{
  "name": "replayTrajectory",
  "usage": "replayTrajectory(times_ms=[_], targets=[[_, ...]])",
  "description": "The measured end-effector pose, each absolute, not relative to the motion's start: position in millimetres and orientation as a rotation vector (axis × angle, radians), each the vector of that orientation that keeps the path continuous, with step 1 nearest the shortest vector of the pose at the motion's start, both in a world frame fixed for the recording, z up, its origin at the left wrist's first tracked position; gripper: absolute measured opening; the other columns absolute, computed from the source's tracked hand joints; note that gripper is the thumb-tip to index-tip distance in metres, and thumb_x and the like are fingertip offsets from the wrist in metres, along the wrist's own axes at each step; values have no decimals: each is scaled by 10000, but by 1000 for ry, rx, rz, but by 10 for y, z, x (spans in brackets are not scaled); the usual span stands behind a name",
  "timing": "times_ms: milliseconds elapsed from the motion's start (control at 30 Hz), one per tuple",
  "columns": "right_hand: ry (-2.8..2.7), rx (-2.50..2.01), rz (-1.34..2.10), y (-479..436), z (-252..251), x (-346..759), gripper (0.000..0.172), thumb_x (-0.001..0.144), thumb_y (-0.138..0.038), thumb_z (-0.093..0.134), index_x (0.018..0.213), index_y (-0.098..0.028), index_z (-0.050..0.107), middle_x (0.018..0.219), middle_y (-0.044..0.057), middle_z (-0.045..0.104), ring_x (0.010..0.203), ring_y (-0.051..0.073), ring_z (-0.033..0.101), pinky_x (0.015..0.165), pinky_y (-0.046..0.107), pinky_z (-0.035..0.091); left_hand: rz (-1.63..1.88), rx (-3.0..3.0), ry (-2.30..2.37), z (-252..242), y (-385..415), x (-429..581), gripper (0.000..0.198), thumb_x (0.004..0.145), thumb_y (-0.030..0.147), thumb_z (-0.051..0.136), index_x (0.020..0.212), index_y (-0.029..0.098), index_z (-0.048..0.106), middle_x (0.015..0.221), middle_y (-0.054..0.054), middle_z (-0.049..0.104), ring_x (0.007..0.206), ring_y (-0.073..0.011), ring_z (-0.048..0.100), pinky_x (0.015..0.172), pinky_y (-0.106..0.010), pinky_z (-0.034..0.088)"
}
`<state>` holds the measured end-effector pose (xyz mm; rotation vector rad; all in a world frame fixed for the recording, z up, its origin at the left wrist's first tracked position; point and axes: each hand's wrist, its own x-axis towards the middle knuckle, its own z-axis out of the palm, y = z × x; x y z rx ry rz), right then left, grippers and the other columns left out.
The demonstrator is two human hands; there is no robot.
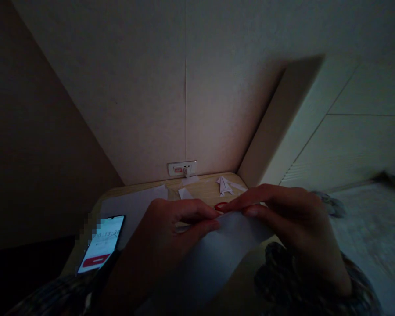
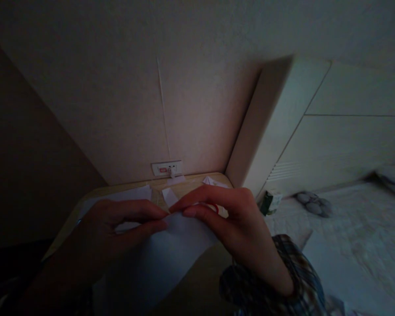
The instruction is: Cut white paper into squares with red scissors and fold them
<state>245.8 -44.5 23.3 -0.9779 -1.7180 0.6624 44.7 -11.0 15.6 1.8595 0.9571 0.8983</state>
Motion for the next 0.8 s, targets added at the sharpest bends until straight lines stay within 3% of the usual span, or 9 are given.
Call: replayTrajectory(times_ms=[300,500,667,800], targets=[[-1754,-1192,496,-415,260,2412,15,834,-237,751,830,-250,756,762,-32,786,698,156,729,567,207,547,983,2009,1046,171,-120,433,142,827,202,670,793,283,780,766,80,808,694,-146,742,673,-221,548],[-1624,-1070,499,-451,262,2370,103,854,-179,748,842,-281,754,795,-72,769,744,113,710,667,171,547,1044,2097,984,254,-148,467,86,863,238,669,879,264,749,863,66,814,786,-149,753,727,-219,555],[-1637,-973,471,-415,301,2292,124,869,-134,723,887,-253,757,880,-47,772,867,133,704,786,211,536,1138,2143,999,274,-146,478,105,898,251,636,879,287,733,855,76,809,766,-151,753,667,-234,560],[-1632,-943,359,-406,279,2270,124,879,-137,714,901,-255,748,890,-44,746,869,124,682,788,220,519,1202,2251,1081,228,-141,432,118,905,259,635,932,311,738,904,78,818,774,-168,762,675,-263,567]])
